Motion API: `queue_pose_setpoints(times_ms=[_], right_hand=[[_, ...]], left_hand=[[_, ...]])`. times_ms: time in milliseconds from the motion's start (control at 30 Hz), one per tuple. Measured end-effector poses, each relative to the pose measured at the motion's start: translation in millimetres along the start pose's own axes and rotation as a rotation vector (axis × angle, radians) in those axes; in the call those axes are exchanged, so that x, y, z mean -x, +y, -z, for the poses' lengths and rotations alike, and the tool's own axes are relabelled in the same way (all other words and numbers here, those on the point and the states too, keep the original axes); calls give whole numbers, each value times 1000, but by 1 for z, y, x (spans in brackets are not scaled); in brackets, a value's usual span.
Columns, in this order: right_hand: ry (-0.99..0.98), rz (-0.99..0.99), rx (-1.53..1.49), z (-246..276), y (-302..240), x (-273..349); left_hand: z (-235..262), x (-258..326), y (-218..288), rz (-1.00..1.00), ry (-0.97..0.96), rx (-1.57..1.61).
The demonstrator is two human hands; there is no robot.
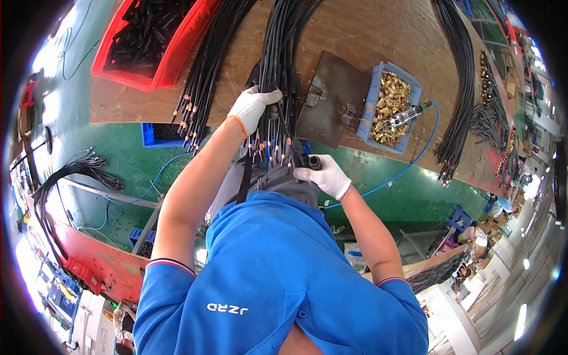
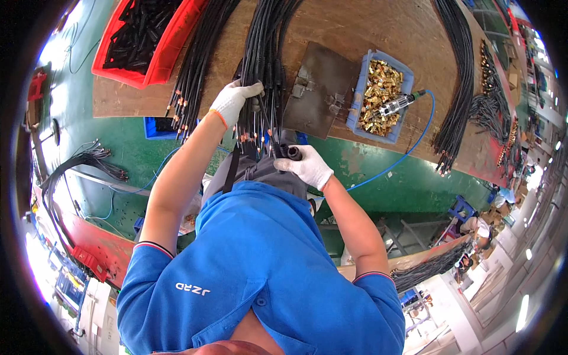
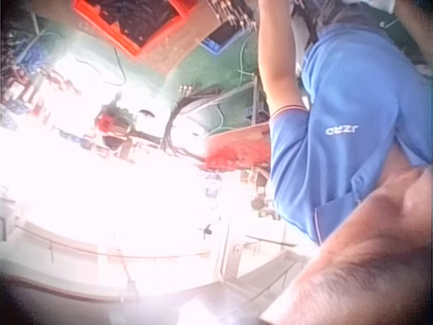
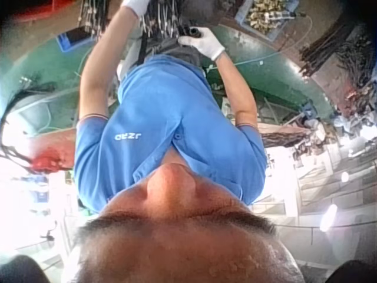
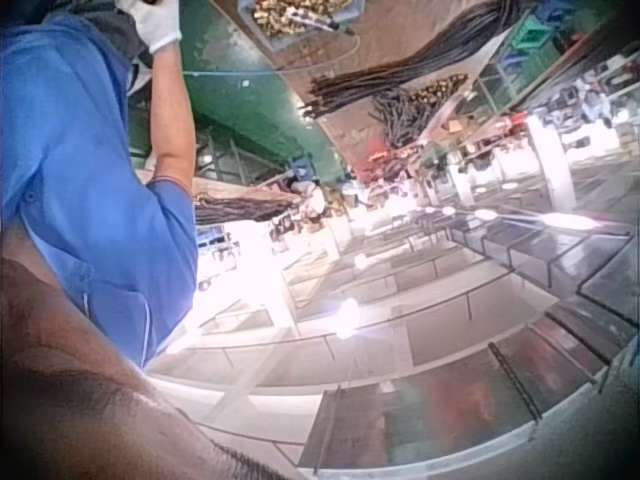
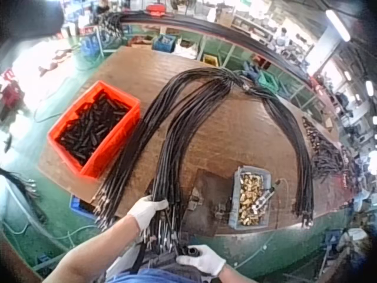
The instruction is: The person pours small metallic components from a plastic bag into a blue tray. They then pick up black cables from a pile and repeatedly slide black plastic sleeves onto the exposed copper ends of the wires. The person works with a bundle of cables, handling them one by one to attach the sleeves.
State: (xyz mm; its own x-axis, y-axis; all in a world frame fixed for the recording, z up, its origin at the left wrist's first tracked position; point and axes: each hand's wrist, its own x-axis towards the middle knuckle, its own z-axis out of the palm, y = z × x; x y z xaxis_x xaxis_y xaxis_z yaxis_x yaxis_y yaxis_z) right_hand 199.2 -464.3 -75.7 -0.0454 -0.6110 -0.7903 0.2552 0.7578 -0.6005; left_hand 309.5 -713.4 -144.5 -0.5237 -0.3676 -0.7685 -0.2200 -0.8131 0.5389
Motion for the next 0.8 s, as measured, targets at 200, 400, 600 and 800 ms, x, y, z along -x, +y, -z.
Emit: queue_pose_setpoints(times_ms=[200,400,600,800], right_hand=[[56,-19,-133,-14,-28,-21],[96,18,-245,-10,-58,-70],[247,113,-212,-2,-115,-145],[356,177,-176,8,-142,-161]], left_hand=[[-7,1,4,46,-19,-13],[-6,22,24,-9,9,-345],[31,24,41,27,0,-283],[33,26,47,65,28,-206]])
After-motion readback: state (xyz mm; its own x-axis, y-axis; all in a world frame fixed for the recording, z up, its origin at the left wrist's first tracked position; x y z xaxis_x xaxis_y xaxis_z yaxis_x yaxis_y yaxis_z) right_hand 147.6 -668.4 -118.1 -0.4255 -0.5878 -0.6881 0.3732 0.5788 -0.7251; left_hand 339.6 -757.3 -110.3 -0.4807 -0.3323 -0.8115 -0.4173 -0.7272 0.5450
